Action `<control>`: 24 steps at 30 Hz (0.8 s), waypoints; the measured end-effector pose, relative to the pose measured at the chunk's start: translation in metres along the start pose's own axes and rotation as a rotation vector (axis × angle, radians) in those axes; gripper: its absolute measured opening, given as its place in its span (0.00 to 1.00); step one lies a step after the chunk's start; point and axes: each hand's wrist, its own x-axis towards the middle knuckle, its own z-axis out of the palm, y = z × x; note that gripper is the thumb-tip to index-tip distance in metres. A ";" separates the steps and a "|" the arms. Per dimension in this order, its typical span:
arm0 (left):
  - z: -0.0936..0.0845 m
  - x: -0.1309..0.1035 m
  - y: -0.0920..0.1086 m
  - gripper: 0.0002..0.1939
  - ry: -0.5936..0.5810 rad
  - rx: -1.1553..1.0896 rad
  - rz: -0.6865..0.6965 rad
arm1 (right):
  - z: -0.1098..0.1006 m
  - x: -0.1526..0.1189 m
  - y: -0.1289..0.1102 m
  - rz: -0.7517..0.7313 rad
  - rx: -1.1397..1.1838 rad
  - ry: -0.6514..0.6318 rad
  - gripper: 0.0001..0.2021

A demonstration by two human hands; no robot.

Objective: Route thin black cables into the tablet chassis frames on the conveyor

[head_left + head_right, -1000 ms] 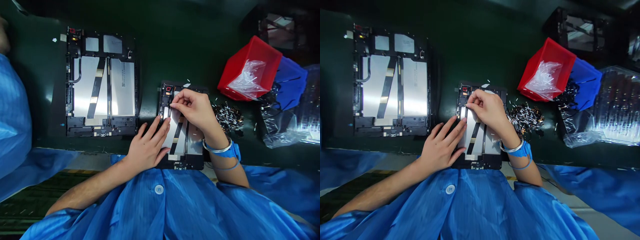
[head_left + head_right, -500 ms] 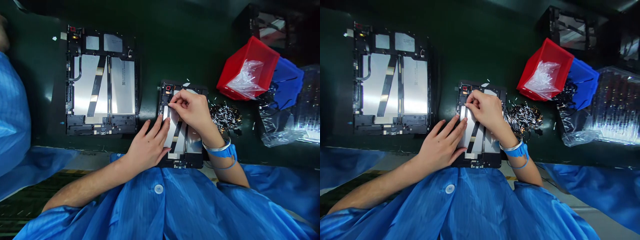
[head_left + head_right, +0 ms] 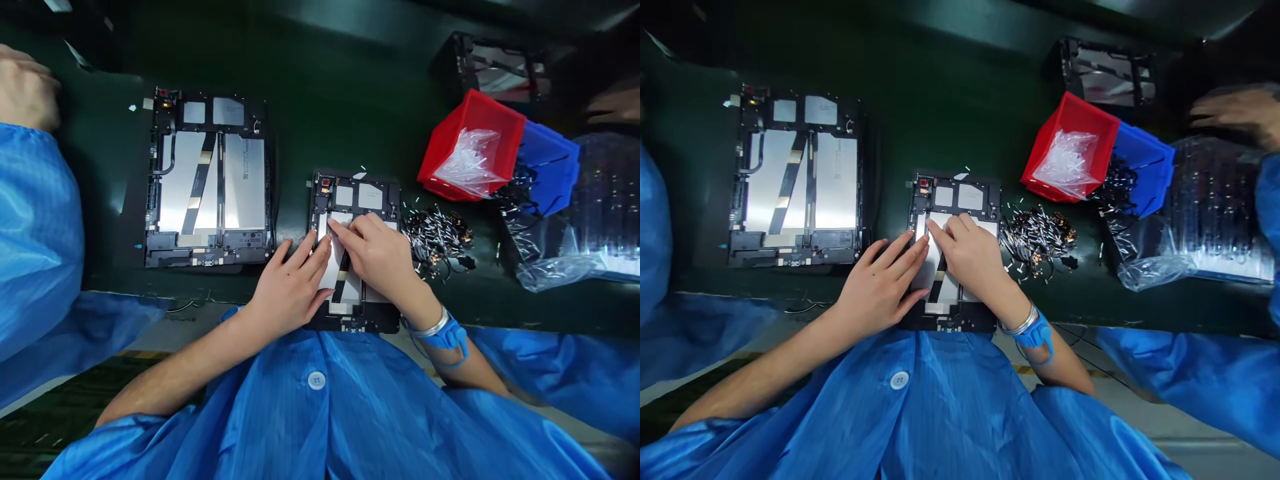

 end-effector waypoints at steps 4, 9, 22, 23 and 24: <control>0.001 0.003 -0.002 0.25 -0.001 -0.022 0.000 | -0.003 0.012 -0.001 0.104 0.047 -0.058 0.18; 0.000 -0.006 0.005 0.25 0.107 -0.180 -0.067 | -0.022 -0.008 0.000 0.229 0.127 0.076 0.19; -0.005 -0.043 0.033 0.19 0.126 -0.758 -0.623 | -0.014 -0.079 -0.007 0.847 0.393 0.014 0.25; -0.009 -0.041 0.033 0.19 0.136 -0.854 -0.668 | -0.016 -0.078 -0.006 0.858 0.471 0.045 0.25; -0.014 -0.040 0.032 0.19 0.161 -0.962 -0.706 | -0.017 -0.076 -0.005 0.861 0.553 0.079 0.25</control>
